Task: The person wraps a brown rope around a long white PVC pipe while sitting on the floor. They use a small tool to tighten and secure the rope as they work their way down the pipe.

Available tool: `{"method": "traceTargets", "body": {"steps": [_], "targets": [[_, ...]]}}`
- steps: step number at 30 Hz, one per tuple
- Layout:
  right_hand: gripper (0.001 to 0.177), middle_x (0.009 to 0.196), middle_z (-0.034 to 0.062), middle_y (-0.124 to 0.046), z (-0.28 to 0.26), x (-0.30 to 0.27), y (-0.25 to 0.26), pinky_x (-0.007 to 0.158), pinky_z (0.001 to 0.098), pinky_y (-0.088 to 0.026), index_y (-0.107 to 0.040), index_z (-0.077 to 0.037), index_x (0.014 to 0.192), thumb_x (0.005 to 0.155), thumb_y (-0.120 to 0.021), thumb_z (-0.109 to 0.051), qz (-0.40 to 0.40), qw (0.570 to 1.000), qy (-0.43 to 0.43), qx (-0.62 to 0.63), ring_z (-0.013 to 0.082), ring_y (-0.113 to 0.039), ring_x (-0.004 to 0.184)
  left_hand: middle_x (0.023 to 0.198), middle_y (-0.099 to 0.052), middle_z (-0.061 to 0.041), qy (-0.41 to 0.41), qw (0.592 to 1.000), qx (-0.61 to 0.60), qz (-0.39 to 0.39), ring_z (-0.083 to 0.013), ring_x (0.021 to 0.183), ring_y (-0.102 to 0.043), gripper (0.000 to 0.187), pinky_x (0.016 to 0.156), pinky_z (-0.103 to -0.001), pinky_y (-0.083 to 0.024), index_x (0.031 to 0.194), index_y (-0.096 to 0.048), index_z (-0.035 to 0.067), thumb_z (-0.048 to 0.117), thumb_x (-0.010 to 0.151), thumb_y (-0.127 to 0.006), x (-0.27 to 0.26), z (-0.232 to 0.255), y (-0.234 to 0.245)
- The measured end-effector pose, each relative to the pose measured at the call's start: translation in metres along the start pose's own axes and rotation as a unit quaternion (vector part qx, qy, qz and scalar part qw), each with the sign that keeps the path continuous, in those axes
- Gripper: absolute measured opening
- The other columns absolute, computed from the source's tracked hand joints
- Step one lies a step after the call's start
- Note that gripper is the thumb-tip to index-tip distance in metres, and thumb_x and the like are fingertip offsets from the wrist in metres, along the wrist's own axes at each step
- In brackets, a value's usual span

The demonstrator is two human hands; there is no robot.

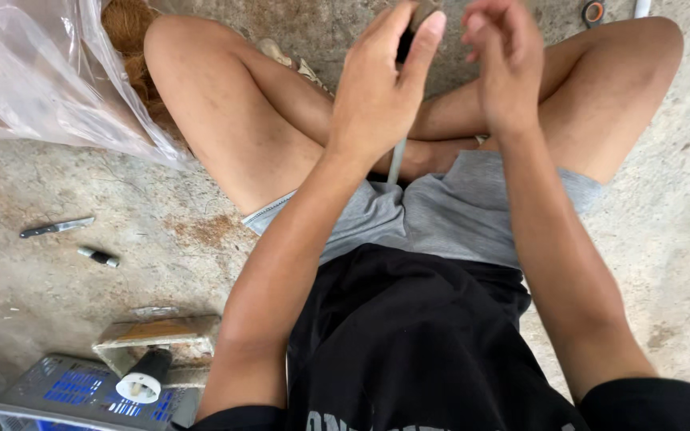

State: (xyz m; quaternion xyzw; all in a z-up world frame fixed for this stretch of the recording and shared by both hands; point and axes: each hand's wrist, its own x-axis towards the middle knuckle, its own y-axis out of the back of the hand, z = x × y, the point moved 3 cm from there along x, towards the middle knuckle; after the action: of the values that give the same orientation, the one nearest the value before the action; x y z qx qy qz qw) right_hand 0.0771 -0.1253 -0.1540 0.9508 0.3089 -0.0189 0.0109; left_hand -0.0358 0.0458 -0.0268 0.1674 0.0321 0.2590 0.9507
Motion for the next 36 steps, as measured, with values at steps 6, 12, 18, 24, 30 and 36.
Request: {"method": "traceTargets", "body": {"steps": [6, 12, 18, 24, 30, 36], "targets": [[0.031, 0.126, 0.0029, -0.059, -0.078, -0.018, -0.038, 0.104, 0.0277, -0.051, -0.048, -0.009, 0.138, 0.107, -0.047, -0.009, -0.098, 0.972, -0.075, 0.2, 0.011, -0.058, 0.115, 0.125, -0.059, -0.01, -0.016, 0.995, 0.082, 0.045, -0.0279, 0.114, -0.062, 0.035, 0.098, -0.041, -0.054, 0.121, -0.076, 0.016, 0.043, 0.099, -0.07, 0.007, -0.001, -0.025], [0.046, 0.13, 0.0068, -0.056, -0.071, -0.012, -0.035, 0.108, 0.0311, -0.049, -0.045, -0.007, 0.15, 0.105, -0.043, -0.001, -0.109, 0.955, -0.116, 0.251, 0.0142, -0.058, 0.12, 0.143, -0.055, -0.013, 0.044, 0.998, 0.036, -0.023, -0.0265, 0.12, -0.06, 0.041, 0.106, -0.04, -0.055, 0.136, -0.07, 0.024, 0.043, 0.1, -0.071, 0.009, -0.018, -0.039], [0.019, 0.109, 0.0064, -0.055, -0.032, -0.011, 0.0, 0.092, 0.0352, -0.053, -0.051, -0.008, 0.123, 0.106, -0.045, -0.003, -0.078, 0.961, -0.164, 0.21, 0.0164, -0.057, 0.095, 0.147, -0.048, -0.02, -0.065, 0.989, 0.136, -0.007, -0.041, 0.134, -0.055, 0.057, 0.114, -0.048, -0.047, 0.152, -0.043, 0.002, 0.034, 0.108, -0.06, -0.053, -0.028, -0.043], [0.009, 0.089, 0.004, -0.053, 0.014, -0.008, 0.031, 0.073, 0.0321, -0.05, -0.05, -0.011, 0.109, 0.103, -0.049, -0.005, 0.046, 0.95, -0.213, 0.222, 0.0156, -0.055, 0.078, 0.163, -0.028, -0.029, 0.04, 0.885, 0.16, -0.435, -0.0426, 0.152, -0.03, 0.08, 0.122, -0.049, -0.026, 0.159, -0.026, -0.002, 0.056, 0.106, -0.041, -0.166, -0.044, -0.061], [0.015, 0.079, -0.0042, -0.05, 0.046, 0.008, 0.024, 0.059, 0.0262, -0.047, -0.05, -0.014, 0.101, 0.101, -0.065, -0.011, 0.075, 0.957, -0.252, 0.125, 0.0069, -0.048, 0.066, 0.166, -0.005, -0.033, 0.081, 0.828, 0.144, -0.536, -0.0416, 0.157, -0.003, 0.101, 0.126, -0.046, -0.009, 0.158, -0.006, -0.008, 0.071, 0.1, -0.028, -0.174, -0.077, -0.081], [0.024, 0.072, -0.0055, -0.05, 0.057, 0.03, 0.008, 0.049, 0.0244, -0.044, -0.056, -0.013, 0.094, 0.096, -0.077, -0.025, 0.073, 0.964, -0.256, -0.015, 0.0045, -0.046, 0.057, 0.165, -0.006, -0.034, 0.108, 0.807, 0.14, -0.563, -0.042, 0.156, -0.005, 0.108, 0.124, -0.047, -0.011, 0.158, -0.005, -0.009, 0.076, 0.095, -0.026, -0.171, -0.079, -0.083]]}}
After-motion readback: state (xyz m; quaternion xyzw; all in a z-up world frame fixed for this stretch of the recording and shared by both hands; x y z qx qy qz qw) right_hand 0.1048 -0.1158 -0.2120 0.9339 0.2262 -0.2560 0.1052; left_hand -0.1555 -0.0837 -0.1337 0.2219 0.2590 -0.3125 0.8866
